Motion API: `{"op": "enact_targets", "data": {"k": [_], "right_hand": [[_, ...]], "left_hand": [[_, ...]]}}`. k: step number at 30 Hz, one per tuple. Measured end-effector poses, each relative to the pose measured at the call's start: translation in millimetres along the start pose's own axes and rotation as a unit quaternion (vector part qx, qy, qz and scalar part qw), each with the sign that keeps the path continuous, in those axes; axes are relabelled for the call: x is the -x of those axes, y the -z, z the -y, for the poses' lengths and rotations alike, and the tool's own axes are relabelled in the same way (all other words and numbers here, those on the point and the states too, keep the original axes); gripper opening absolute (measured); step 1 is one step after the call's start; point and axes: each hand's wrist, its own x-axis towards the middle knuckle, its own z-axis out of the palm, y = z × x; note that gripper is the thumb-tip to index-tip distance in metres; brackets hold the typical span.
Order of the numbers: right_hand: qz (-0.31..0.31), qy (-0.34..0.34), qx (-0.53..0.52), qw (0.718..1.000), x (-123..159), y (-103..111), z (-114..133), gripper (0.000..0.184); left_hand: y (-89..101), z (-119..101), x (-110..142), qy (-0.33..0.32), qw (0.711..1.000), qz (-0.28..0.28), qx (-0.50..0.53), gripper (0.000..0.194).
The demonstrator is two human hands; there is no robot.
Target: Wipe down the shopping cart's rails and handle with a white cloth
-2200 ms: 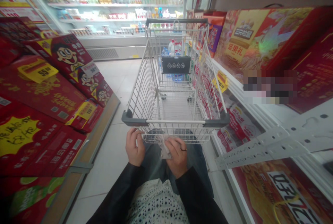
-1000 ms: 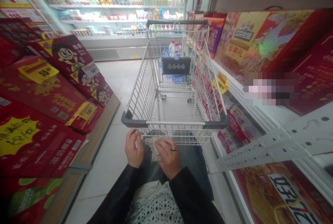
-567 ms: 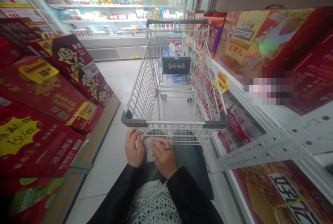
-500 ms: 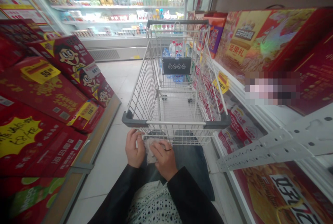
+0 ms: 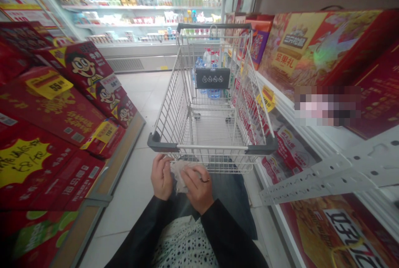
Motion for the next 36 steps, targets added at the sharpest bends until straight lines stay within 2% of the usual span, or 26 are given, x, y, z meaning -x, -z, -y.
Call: {"op": "enact_targets", "data": {"k": [2, 7, 13, 20, 27, 33, 36], "right_hand": [[-0.019, -0.004, 0.004, 1.0, -5, 4, 0, 0.052], [0.012, -0.001, -0.007, 1.0, -6, 6, -1, 0.05], [-0.048, -0.019, 0.014, 0.999, -7, 22, -5, 0.047], [-0.02, -0.024, 0.023, 0.999, -4, 24, -4, 0.05], [-0.089, -0.04, 0.071, 0.993, -15, 55, -14, 0.052], [-0.022, -0.029, 0.061, 0.997, -2, 47, -15, 0.049], [-0.04, -0.035, 0.074, 0.996, 3, 51, -17, 0.048]], "left_hand": [[0.1, -1, -1, -0.005, 1.0, 0.001, 0.0, 0.027], [-0.6, -2, -2, -0.008, 1.0, -0.003, -0.014, 0.024], [-1.2, -3, -1, -0.005, 1.0, -0.009, -0.025, 0.023], [-1.7, -4, -1, -0.003, 1.0, -0.012, -0.026, 0.023], [-1.9, -3, 1, -0.01, 1.0, -0.011, -0.026, 0.023], [-3.1, -3, 1, -0.006, 0.999, -0.013, -0.028, 0.023], [-2.1, -3, 0, -0.016, 0.999, -0.011, -0.03, 0.023]]}}
